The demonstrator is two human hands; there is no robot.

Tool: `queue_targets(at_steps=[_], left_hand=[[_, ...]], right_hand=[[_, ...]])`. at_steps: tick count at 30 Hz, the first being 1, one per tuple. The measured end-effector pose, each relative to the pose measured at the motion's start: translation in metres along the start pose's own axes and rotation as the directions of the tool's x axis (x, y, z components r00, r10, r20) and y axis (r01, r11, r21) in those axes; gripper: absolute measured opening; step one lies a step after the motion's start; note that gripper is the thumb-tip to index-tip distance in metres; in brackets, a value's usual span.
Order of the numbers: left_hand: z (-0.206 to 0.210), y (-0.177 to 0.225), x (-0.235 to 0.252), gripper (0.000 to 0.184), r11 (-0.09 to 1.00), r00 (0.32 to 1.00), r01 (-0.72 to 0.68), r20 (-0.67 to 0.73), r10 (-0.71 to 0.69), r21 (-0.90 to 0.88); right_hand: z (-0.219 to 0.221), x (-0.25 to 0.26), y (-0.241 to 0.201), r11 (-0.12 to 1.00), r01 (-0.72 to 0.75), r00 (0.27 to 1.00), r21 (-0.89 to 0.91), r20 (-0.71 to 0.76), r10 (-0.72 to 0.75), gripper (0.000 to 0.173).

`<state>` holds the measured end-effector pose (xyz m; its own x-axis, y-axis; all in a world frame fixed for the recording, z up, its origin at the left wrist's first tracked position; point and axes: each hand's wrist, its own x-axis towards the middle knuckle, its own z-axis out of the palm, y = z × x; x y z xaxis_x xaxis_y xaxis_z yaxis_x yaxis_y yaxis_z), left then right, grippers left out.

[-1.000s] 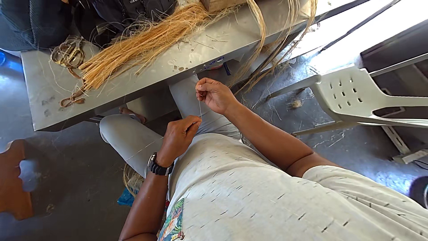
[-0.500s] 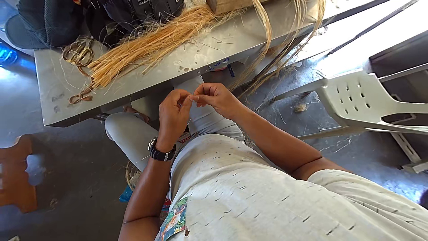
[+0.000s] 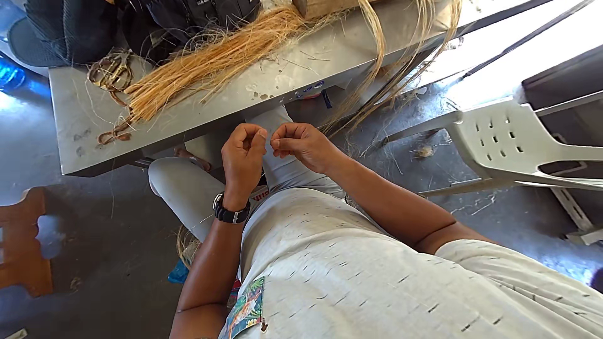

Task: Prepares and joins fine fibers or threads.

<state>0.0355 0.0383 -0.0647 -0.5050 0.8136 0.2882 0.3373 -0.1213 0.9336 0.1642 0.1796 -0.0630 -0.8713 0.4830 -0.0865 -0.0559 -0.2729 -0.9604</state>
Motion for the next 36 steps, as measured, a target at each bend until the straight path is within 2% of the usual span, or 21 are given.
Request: queue_targets(at_steps=[4, 8, 11, 15, 23, 36], left_hand=[[0.001, -0.003, -0.001, 0.013, 0.998, 0.999, -0.028, -0.024, 0.027, -0.047], [0.002, -0.006, -0.001, 0.018, 0.994, 0.998, -0.056, 0.002, 0.057, -0.098], [0.005, -0.007, -0.004, 0.025, 0.998, 0.996, 0.008, 0.085, -0.002, -0.069], [0.011, -0.017, -0.011, 0.018, 0.997, 0.986, 0.081, 0.147, -0.079, -0.007], [0.014, -0.026, -0.012, 0.013, 0.998, 0.985, -0.007, 0.173, -0.004, 0.063], [0.017, -0.029, -0.011, 0.013, 0.996, 0.984, -0.028, 0.176, 0.013, 0.085]], right_hand=[[0.001, 0.0, -0.003, 0.991, -0.074, 0.997, 0.111, 0.011, 0.073, 0.008], [0.002, 0.001, -0.004, 0.988, -0.066, 0.997, 0.137, -0.015, 0.069, 0.012], [0.002, 0.003, -0.004, 0.987, -0.038, 0.996, 0.158, -0.075, 0.051, 0.013], [0.001, 0.005, -0.006, 0.985, -0.039, 0.987, 0.166, -0.145, 0.063, 0.016], [0.006, 0.005, -0.01, 0.977, -0.08, 0.981, 0.198, -0.158, 0.112, 0.018], [0.008, 0.003, -0.008, 0.981, -0.074, 0.979, 0.178, -0.175, 0.105, 0.018]])
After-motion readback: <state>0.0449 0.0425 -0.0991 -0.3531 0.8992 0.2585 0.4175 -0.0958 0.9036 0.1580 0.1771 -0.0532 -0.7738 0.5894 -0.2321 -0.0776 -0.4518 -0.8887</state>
